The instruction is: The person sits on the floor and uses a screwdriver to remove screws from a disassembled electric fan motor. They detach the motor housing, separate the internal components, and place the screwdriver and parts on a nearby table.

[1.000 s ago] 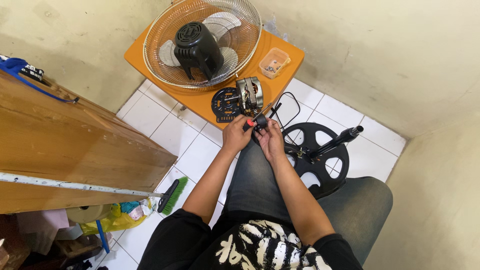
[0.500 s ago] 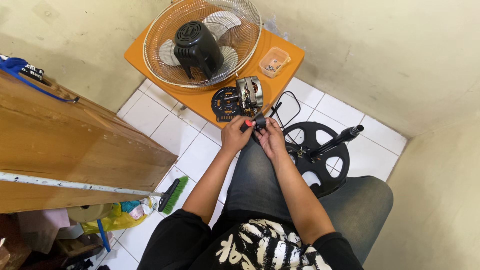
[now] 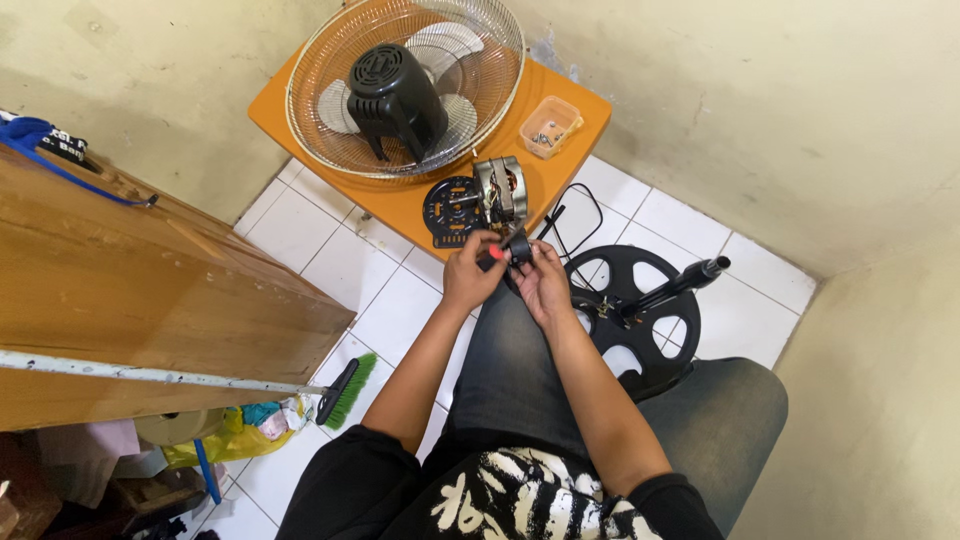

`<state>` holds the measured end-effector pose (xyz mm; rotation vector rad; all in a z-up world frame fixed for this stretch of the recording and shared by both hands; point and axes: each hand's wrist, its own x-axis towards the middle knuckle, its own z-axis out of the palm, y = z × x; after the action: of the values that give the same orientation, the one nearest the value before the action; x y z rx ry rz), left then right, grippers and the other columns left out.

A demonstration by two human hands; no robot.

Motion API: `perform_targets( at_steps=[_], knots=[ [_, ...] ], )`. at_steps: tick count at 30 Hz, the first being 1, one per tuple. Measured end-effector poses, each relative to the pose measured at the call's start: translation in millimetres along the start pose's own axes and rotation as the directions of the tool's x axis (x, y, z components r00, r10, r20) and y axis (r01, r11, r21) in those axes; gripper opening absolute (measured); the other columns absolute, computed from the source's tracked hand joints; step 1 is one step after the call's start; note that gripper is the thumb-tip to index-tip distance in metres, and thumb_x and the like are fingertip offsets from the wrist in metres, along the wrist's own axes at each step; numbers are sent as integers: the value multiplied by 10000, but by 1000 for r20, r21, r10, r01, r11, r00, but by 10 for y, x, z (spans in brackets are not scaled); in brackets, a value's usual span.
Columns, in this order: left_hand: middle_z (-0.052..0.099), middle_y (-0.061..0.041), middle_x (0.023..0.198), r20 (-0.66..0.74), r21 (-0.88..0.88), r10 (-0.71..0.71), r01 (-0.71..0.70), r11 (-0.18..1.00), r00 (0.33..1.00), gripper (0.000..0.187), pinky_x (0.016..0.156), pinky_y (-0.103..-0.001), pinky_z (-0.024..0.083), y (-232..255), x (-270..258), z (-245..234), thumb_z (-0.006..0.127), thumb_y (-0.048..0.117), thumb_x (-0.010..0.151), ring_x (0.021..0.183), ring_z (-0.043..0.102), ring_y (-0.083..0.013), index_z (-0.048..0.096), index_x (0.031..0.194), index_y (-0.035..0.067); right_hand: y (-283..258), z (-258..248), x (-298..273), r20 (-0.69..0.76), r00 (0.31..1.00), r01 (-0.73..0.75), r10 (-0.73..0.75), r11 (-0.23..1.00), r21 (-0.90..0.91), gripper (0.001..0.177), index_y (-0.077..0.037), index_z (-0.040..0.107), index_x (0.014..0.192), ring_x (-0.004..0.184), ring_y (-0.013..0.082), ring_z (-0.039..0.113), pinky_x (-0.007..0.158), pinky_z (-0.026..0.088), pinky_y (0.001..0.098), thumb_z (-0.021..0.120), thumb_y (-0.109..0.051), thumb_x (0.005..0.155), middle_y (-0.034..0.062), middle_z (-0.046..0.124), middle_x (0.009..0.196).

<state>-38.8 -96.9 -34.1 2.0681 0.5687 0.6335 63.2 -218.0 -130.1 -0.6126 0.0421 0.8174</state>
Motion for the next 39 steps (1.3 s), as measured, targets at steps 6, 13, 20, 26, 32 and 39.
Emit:
perform_targets(
  at_steps=[6,13,20,26,32,39],
  knots=[
    [771,-116,830,-38,36,6,-5,999,999,238,609,-337,551,0,-33,-3,822,205,833,729,767,-237,753,1050,135,-32,47,-15,-15,999,-30,29,999,-28,143,-86,566,1166,994,225,690,841,573,369,547,-178,1058,110,684,1111],
    [746,-122,774,-84,-35,-99,96,995,992,224,578,-345,532,71,-24,72,806,184,855,617,730,-257,743,1057,110,-42,59,73,-65,998,7,-13,996,-94,113,-106,576,1142,1019,194,667,871,548,368,565,-187,1064,63,676,1116],
    [766,-126,883,-129,-26,-29,26,999,991,192,664,-340,569,70,-33,89,782,161,899,794,771,-266,731,1074,103,18,81,12,-18,998,66,-68,993,-95,80,-115,576,1108,1073,216,656,920,568,444,560,-143,1035,57,648,1195],
    [784,-107,950,-70,-48,3,-6,999,998,247,698,-321,591,41,-39,34,804,150,854,842,789,-246,725,1082,98,-23,52,-29,56,996,68,-66,997,-41,90,-106,575,1156,1151,233,631,955,546,469,548,-109,1071,66,621,1266],
    [781,-110,968,-104,-30,19,-22,999,994,224,717,-324,593,42,-50,52,797,133,867,876,786,-255,725,1072,77,-21,40,-29,83,994,78,-70,992,-99,112,-101,587,1174,1154,244,642,978,548,461,534,-130,1079,81,627,1282],
    [781,-112,929,-89,-35,32,-36,999,995,206,666,-323,584,81,-31,19,797,122,853,825,786,-258,725,1039,69,-11,36,-39,69,995,81,-74,992,-101,156,-79,608,1217,1152,244,641,955,553,454,547,-122,1080,106,634,1265]
  ],
)
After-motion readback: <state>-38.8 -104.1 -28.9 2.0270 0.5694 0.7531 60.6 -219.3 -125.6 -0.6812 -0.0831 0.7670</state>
